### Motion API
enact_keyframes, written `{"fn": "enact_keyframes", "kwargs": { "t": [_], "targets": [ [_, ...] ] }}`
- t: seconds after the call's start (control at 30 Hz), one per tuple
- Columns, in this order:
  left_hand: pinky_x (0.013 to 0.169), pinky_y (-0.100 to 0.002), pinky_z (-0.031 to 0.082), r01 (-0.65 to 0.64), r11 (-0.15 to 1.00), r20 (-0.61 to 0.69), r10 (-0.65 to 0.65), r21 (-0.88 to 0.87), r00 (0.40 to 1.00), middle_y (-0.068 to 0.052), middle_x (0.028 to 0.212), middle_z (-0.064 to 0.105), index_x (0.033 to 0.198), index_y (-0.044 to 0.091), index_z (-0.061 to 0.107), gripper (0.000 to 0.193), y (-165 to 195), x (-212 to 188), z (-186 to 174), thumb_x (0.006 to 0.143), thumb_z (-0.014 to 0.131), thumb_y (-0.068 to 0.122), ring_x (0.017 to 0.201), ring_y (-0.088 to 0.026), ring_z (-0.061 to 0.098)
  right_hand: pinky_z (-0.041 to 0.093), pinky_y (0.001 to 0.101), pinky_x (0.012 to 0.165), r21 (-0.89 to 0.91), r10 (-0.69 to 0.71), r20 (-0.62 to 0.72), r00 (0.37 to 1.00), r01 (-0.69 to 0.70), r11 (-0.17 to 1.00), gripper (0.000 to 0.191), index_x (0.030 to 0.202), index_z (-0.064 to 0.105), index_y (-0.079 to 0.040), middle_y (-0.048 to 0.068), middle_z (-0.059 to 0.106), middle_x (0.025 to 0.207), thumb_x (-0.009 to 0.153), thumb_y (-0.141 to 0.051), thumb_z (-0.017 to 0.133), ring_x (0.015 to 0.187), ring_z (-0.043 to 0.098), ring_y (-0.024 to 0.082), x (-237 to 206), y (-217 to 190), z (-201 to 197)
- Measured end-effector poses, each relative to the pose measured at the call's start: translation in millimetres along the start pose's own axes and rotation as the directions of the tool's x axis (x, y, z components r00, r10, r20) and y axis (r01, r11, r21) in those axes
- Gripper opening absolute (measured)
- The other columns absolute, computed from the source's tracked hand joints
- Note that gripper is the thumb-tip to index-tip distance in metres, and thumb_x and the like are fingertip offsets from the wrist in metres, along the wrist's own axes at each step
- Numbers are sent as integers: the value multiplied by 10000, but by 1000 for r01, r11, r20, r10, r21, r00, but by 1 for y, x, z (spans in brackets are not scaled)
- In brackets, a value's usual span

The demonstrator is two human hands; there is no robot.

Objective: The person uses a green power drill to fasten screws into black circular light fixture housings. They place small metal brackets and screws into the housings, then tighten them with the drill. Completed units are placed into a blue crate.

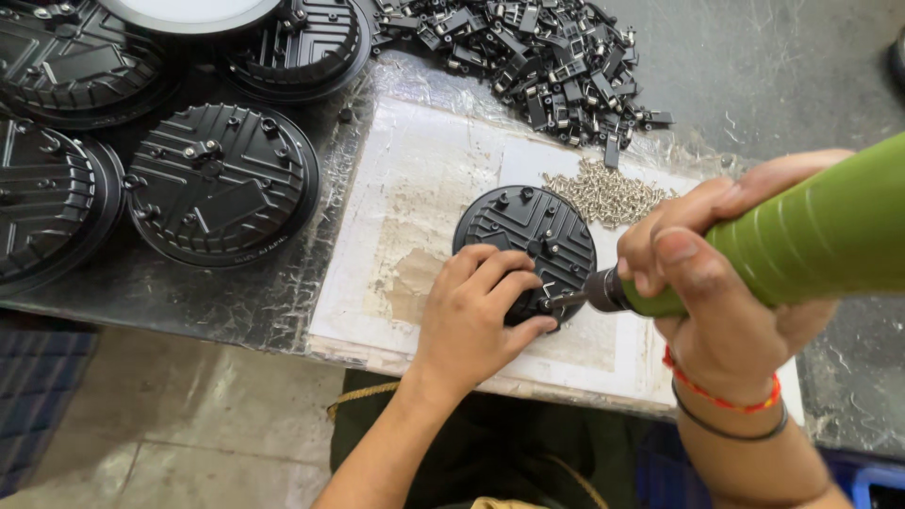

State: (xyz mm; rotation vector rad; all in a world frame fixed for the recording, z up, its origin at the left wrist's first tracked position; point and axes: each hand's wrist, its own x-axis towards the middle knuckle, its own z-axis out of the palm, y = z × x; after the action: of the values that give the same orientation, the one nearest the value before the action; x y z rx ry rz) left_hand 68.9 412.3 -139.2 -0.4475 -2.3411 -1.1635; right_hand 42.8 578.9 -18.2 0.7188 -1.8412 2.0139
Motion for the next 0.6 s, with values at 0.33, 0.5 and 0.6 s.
{"fn": "enact_keyframes", "kwargs": {
  "t": [0.33,0.5,0.6],
  "targets": [
    [1011,-431,463,-3,1000,-7,3,-13,1000,-14,1159,687,998,99,724,406,-7,-1,-13,675,894,276,1150,-273,582,515,322,556,27,1,18,1000,-1,1000,297,1161,445,-39,135,556,691,943,118,571,534,572,194,6,3,17],
    [1007,-442,461,-4,1000,-22,4,-9,1000,-34,1146,689,1012,88,736,428,7,-11,-13,660,894,275,1153,-293,583,546,309,600,98,49,86,995,-58,994,292,1178,459,-39,162,602,777,986,104,627,609,599,192,1,1,11],
    [1006,-454,456,-3,1000,-95,4,4,995,-74,1126,694,1074,66,720,449,25,-19,-4,707,880,269,1141,-316,577,539,360,686,109,25,161,987,-43,993,215,1172,459,-17,176,592,866,1079,-21,652,705,605,239,2,-6,-2]
  ]
}}
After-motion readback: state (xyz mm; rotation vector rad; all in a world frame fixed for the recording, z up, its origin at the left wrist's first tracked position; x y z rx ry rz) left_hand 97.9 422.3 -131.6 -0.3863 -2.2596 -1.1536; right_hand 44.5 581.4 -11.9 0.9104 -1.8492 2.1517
